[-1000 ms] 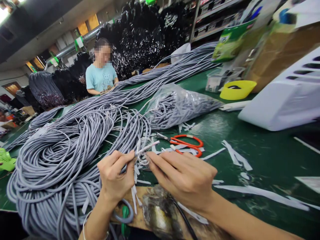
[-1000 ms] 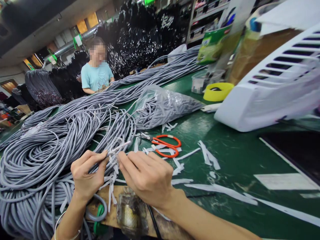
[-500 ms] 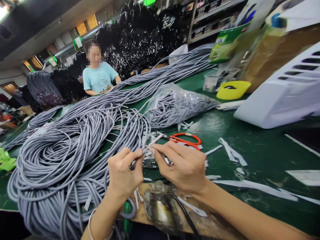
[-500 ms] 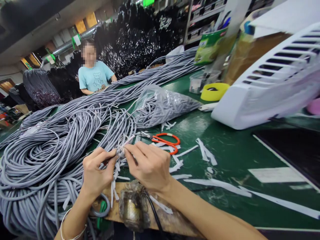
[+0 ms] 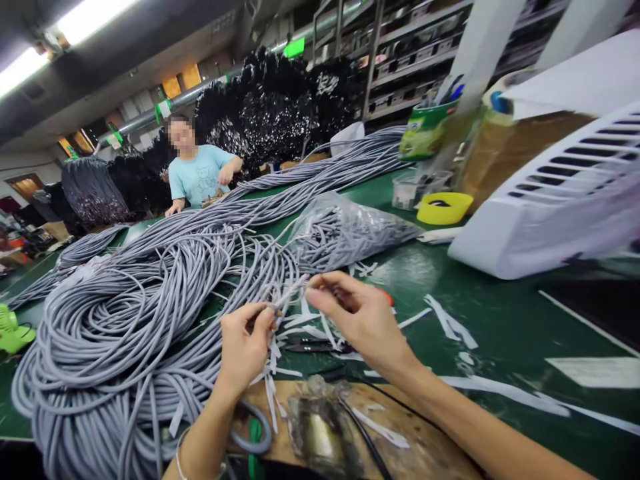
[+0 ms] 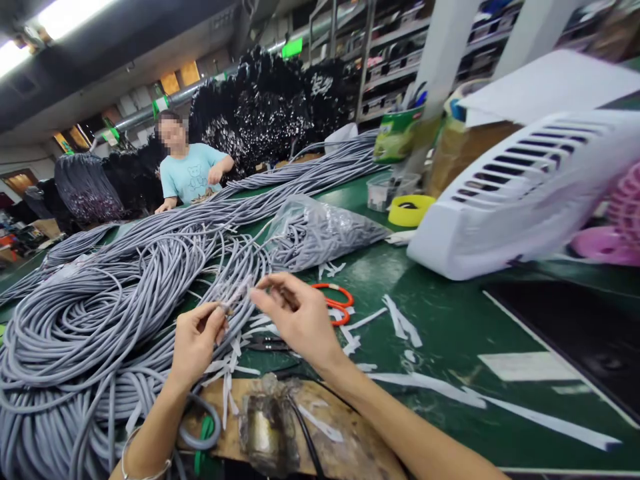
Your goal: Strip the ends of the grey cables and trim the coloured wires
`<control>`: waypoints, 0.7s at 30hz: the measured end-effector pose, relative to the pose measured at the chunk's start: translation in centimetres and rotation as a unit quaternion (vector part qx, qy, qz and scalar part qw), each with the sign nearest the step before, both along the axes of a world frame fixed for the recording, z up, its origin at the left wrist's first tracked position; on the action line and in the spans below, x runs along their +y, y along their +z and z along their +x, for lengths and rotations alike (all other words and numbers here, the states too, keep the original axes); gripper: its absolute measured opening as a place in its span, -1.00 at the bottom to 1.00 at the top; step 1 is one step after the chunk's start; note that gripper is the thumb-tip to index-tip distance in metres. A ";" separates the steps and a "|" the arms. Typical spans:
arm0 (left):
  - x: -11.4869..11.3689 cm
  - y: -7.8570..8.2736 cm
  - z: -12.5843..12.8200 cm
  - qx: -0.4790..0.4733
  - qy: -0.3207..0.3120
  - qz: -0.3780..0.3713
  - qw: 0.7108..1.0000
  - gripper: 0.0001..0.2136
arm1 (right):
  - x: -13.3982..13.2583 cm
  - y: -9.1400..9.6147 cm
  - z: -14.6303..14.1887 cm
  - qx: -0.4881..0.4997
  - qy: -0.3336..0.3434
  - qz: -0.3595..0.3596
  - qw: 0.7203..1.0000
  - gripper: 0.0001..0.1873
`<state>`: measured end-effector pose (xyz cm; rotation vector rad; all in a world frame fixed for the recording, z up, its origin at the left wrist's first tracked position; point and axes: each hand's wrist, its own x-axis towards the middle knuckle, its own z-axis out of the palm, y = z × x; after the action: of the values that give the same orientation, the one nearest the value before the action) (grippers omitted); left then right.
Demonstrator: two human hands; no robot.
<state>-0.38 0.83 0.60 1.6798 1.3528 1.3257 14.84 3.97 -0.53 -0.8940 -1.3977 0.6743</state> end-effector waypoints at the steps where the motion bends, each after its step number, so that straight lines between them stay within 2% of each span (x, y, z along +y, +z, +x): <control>1: 0.0 0.1 0.1 -0.025 -0.021 -0.018 0.999 -0.70 | -0.1 0.0 -0.2 0.014 0.059 -0.041 0.997 -0.83; 2: -0.1 0.2 0.2 -0.042 -0.041 -0.033 0.998 -0.66 | -0.2 0.1 -0.5 0.024 0.111 -0.075 0.991 -0.81; 4: -0.1 0.3 0.4 -0.058 -0.072 -0.055 0.994 -0.59 | -0.6 0.0 -1.0 0.048 0.172 -0.122 0.976 -0.78; 11: -0.1 -0.1 0.7 -0.066 -0.115 -0.103 0.986 -0.53 | -0.9 0.0 -1.5 0.138 0.211 -0.159 0.955 -0.82; 14: -0.1 -0.4 0.9 -0.064 -0.109 -0.099 0.987 -0.56 | -0.7 -0.1 -1.3 0.144 0.165 -0.159 0.963 -0.81; 17: -0.2 -0.6 1.2 -0.057 -0.109 -0.086 0.989 -0.61 | -0.8 -0.3 -1.3 0.126 0.104 -0.141 0.976 -0.70; 21: -0.3 -0.6 1.8 -0.090 -0.104 -0.104 0.985 -0.61 | -1.1 -0.7 -1.4 0.070 0.004 -0.034 0.997 -0.67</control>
<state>1.41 0.51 0.04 1.4784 1.1358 1.1431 13.39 2.85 -1.22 -0.8782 -1.2600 0.7792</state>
